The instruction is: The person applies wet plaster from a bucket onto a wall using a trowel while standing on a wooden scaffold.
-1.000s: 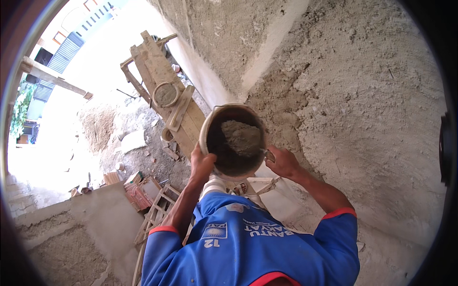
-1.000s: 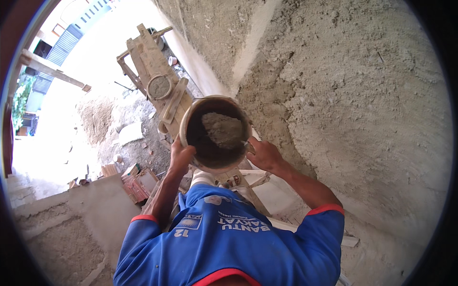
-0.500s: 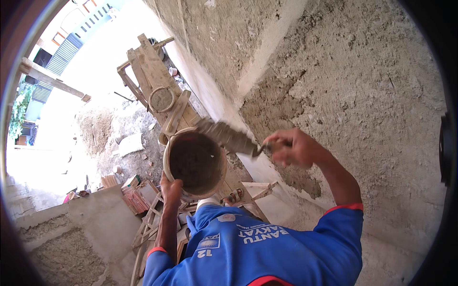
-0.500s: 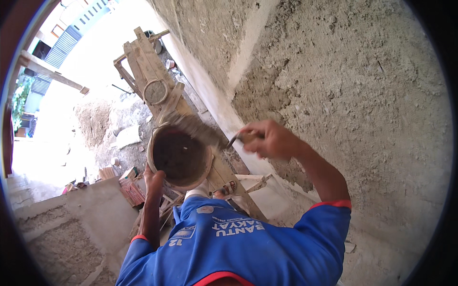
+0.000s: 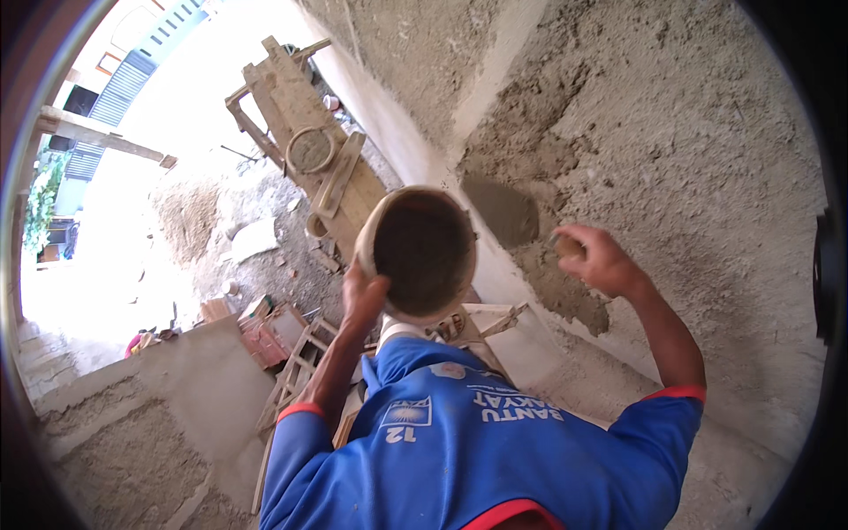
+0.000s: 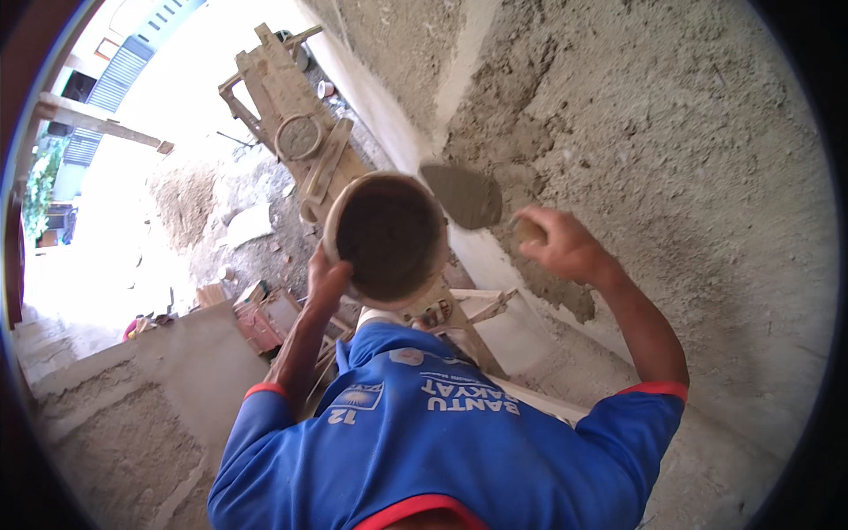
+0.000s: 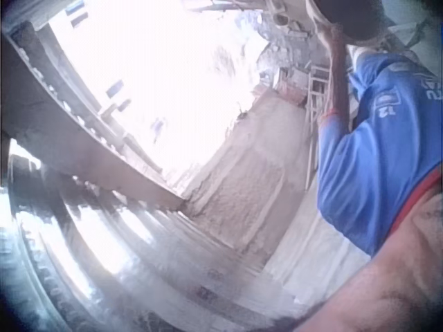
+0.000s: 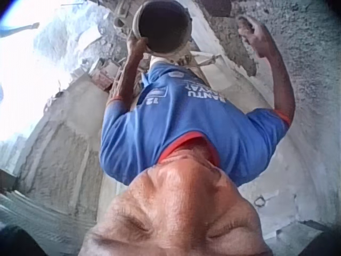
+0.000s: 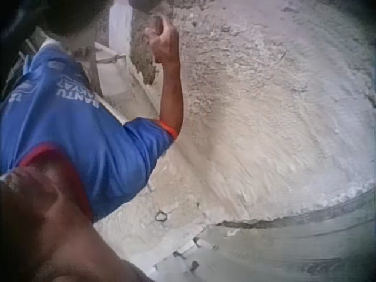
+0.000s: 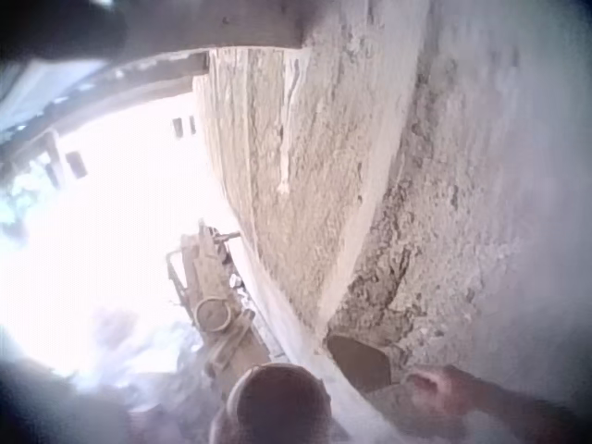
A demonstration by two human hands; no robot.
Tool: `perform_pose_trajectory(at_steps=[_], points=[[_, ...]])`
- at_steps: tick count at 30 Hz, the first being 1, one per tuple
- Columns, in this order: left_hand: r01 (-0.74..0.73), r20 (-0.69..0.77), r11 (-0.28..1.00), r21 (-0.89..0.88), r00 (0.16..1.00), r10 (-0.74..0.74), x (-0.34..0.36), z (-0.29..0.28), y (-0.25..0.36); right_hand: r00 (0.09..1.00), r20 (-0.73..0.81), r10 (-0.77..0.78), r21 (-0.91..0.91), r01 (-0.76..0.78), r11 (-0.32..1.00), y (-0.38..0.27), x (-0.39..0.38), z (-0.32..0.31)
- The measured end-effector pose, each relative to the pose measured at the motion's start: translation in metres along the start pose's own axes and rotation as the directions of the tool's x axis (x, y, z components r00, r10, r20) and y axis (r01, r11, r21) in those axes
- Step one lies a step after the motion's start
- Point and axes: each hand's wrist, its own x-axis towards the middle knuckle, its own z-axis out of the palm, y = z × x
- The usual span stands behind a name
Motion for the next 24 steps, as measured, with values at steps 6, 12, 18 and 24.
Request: perform_pose_trajectory(at_steps=[6,12,18,24], points=[[-0.122,0.151,0.957,0.262,0.985,0.084,-0.007,0.034,0.062,0.986,-0.122,-0.115,-0.842,-0.042,0.537,-0.038,0.031,0.072],[-0.196,0.255,0.961,0.197,0.956,0.143,-0.008,0.052,0.097,0.997,0.042,0.057,-0.405,-0.035,0.914,0.009,0.015,0.102],[-0.185,0.287,0.942,0.28,0.953,0.102,-0.022,0.07,0.091,0.981,-0.017,-0.195,-0.186,0.189,0.964,0.031,0.013,0.175],[-0.104,0.276,0.973,0.208,0.96,0.044,-0.024,0.059,0.07,0.992,0.018,0.121,0.02,-0.122,0.992,0.017,0.003,0.177]])
